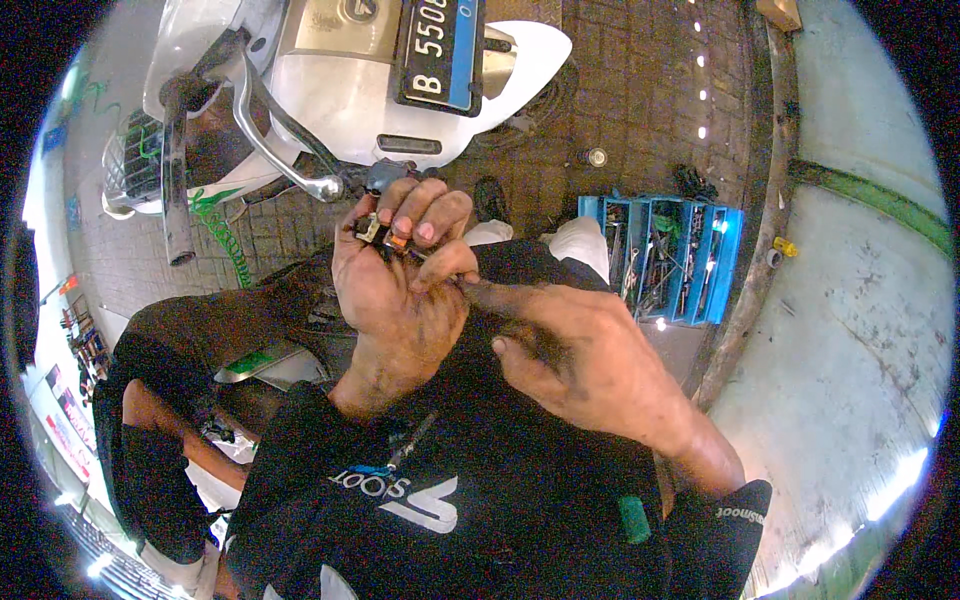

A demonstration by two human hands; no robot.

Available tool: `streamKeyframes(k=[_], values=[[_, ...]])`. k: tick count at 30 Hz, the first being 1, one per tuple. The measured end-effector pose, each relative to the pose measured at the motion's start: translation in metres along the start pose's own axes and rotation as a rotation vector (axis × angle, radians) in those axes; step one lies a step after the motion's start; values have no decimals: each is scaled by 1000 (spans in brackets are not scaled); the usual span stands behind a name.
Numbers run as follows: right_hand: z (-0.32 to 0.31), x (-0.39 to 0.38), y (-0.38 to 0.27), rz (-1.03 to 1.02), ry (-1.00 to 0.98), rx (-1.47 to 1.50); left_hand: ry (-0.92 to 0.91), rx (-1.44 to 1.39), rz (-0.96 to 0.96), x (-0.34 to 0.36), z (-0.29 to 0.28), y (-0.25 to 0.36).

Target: The person repairs the electrical wiring on the front of a white scooter, using a screwdriver to manipulate a small black connector and inspecting the wire connections by hand while another person assists.

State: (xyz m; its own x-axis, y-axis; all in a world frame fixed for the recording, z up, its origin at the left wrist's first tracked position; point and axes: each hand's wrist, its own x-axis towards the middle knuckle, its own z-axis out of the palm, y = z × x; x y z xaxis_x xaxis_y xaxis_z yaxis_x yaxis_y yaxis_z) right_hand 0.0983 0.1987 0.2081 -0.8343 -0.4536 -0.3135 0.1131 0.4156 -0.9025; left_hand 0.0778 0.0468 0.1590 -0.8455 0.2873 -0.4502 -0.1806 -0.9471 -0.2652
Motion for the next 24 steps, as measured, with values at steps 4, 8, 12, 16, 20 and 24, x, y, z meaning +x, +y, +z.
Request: streamKeyframes(k=[4, 8, 12, 16, 20, 24], values=[[-2, -3, -3, 90, -19, 17, 28, -38, -18, 1, 2, -1], [-4, -6, -18, 52, -24, -258, 49, -37, -51, -1, 6, 0], [-1, -9, -22, -10, 41, -454, 49, -33, -61, -1, 9, 0], [-5, -11, -25, -34, -7, -545, 6, -45, -68, -1, 5, 1], [-7, -12, -26, -63, -77, -684, -21, -65, -50, -1, 3, -3], [-6, -9, -23, -120, -82, -704, 11, -98, -41, -1, 4, -3]])
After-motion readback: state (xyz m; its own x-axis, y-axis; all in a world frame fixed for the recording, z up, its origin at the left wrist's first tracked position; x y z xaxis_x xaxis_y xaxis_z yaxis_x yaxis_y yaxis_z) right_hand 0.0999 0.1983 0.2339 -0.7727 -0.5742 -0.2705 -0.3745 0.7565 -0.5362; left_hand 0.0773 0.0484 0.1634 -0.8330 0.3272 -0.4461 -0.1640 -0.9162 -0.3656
